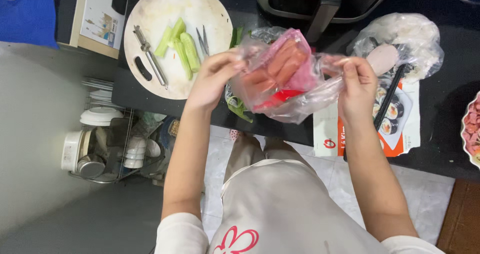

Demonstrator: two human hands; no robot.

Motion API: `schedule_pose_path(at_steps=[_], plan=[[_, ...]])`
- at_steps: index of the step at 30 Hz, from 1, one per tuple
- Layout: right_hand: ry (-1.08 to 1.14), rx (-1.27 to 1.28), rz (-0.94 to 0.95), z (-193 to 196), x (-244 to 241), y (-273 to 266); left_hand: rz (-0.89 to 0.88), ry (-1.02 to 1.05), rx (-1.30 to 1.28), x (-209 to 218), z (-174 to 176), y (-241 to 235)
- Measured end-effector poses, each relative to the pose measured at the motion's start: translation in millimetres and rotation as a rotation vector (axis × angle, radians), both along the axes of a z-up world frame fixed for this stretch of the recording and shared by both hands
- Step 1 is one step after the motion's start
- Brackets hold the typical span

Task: The person prepares sushi rolls by cutting seaweed with scissors, arranging sliced vegetables and ham on a plate, and organizing ingredients on the counter. They also retrieve a condiment bottle from the refrigerator and wash their hands.

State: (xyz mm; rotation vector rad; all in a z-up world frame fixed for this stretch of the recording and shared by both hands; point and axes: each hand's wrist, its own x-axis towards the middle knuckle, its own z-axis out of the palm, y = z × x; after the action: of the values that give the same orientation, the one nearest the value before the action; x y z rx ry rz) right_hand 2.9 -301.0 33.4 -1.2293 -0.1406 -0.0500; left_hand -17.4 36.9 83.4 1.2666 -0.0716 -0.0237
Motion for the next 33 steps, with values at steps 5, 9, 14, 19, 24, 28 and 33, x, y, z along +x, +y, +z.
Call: schedule_pose_path(at_steps=[5,9,14,19,24,28,33], plan=[[-0.147,0.019,-0.005,18,4,7,0.061,-0.134,-0.316,-3,-6,23],[0.022,0.107,-0.004,32,4,26,0.102,-0.046,-0.09,-13,-19,27],[0.012,-0.058,0.086,46,-5,71,0.035,-0.464,0.842,-29,-35,-24],[0.025,-0.419,0.327,45,-32,97,0.165,-0.28,0.703,-13,-64,-67],[-0.531,-0.682,0.023,35,-34,87,0.107,-0.24,0.762,3,-64,-53],[-0.722,-0.64,-0.102,-10,-27,117,0.089,-0.259,0.694,-24,-31,-60],[-0.108,-0.445,0.266,-47,27,117,0.306,-0.506,0.764,-40,-13,-55]])
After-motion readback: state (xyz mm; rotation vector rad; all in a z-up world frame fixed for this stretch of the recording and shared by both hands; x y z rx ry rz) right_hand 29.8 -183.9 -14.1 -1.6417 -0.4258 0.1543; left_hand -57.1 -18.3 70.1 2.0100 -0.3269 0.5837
